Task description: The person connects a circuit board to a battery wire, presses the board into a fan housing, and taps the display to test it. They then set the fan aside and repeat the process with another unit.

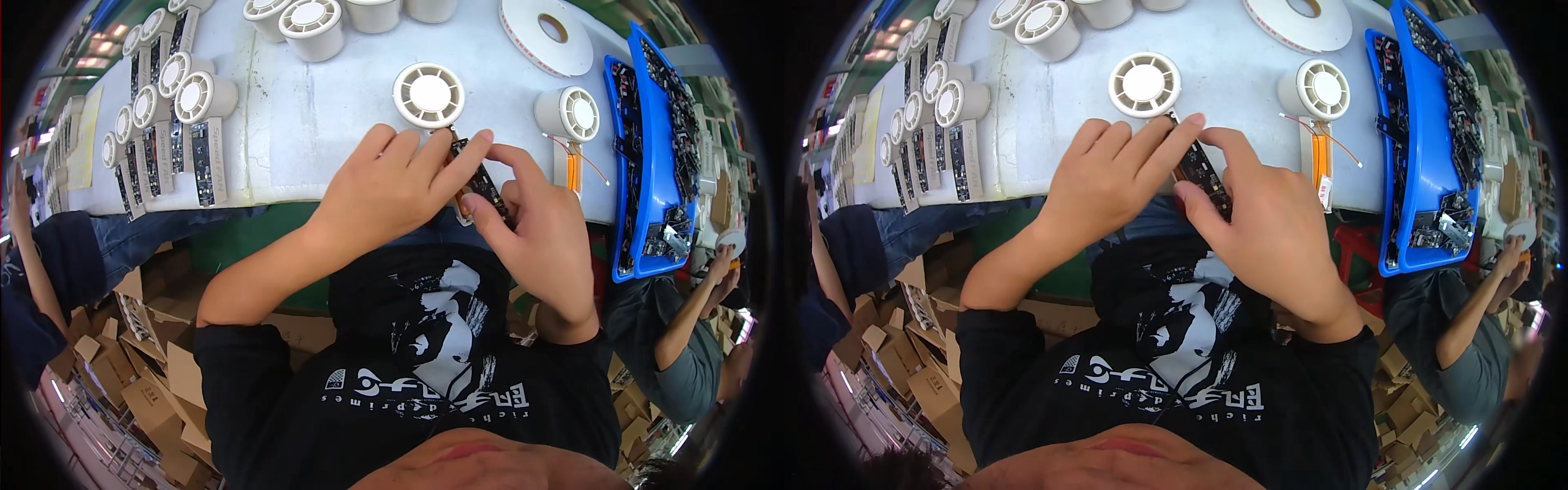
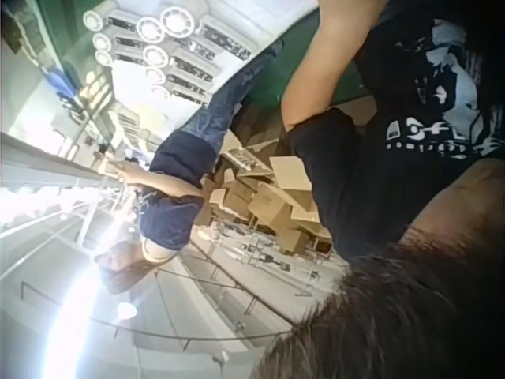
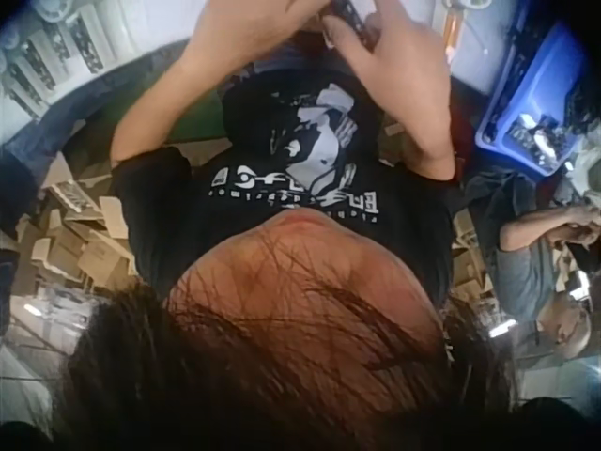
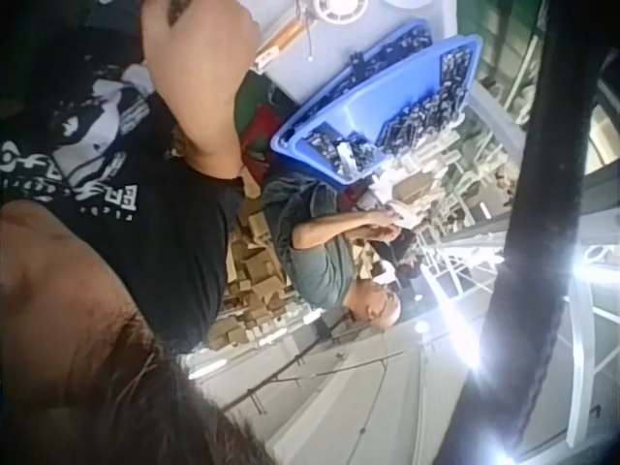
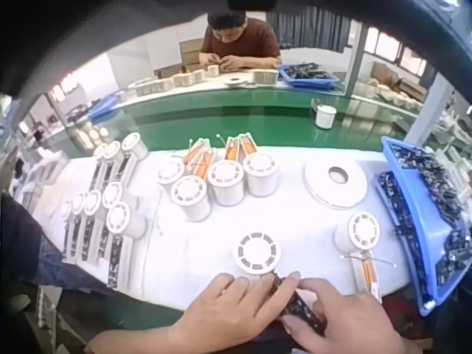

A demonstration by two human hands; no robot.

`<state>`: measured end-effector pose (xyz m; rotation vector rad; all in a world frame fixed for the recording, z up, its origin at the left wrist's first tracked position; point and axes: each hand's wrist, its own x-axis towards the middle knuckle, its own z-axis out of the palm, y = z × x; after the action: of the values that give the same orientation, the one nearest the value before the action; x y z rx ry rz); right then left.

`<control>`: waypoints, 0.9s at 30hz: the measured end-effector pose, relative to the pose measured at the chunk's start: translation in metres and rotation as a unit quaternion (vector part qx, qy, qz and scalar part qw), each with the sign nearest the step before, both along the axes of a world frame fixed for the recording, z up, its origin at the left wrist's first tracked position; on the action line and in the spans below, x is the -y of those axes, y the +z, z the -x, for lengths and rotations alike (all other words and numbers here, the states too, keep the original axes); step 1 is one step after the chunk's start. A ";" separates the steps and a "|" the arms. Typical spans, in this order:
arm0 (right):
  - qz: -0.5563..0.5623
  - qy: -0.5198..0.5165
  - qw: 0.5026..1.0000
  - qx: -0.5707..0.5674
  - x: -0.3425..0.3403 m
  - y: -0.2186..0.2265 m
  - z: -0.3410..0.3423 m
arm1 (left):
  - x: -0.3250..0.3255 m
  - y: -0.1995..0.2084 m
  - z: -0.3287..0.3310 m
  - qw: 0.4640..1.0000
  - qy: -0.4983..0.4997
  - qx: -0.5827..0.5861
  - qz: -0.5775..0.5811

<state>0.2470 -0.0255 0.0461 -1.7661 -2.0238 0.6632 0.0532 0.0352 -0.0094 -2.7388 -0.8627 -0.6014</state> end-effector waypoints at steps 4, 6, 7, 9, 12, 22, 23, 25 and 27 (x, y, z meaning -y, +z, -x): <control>-0.044 -0.042 0.998 -0.011 0.006 -0.013 0.006 | -0.010 -0.007 0.015 0.986 -0.062 0.099 0.118; -0.103 -0.043 0.994 0.011 0.009 -0.023 0.009 | -0.019 -0.013 0.008 0.973 -0.029 0.185 0.135; -0.101 -0.043 0.994 0.012 0.008 -0.027 0.011 | -0.022 -0.016 0.005 0.951 0.005 0.270 0.149; -0.143 -0.025 0.989 0.028 0.002 -0.034 0.013 | -0.022 -0.021 0.003 0.921 0.039 0.353 0.164; -0.174 -0.002 0.983 0.052 -0.002 -0.037 0.013 | -0.021 -0.025 0.002 0.859 -0.002 0.354 0.371; -0.201 0.024 0.976 0.075 -0.002 -0.040 0.018 | -0.024 -0.019 0.005 0.831 -0.007 0.325 0.451; -0.201 0.023 0.976 0.076 -0.001 -0.039 0.019 | -0.025 -0.020 0.005 0.833 -0.008 0.324 0.449; -0.173 0.033 0.979 0.102 -0.001 -0.034 0.020 | -0.024 -0.019 0.004 0.834 -0.010 0.322 0.448; -0.160 0.037 0.980 0.115 -0.002 -0.024 0.018 | -0.024 -0.016 0.001 0.810 -0.004 0.335 0.481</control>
<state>0.2293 -0.0236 0.0225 -1.6427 -2.2086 0.1427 0.0525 0.0595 -0.0249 -3.3971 -1.6929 -1.5532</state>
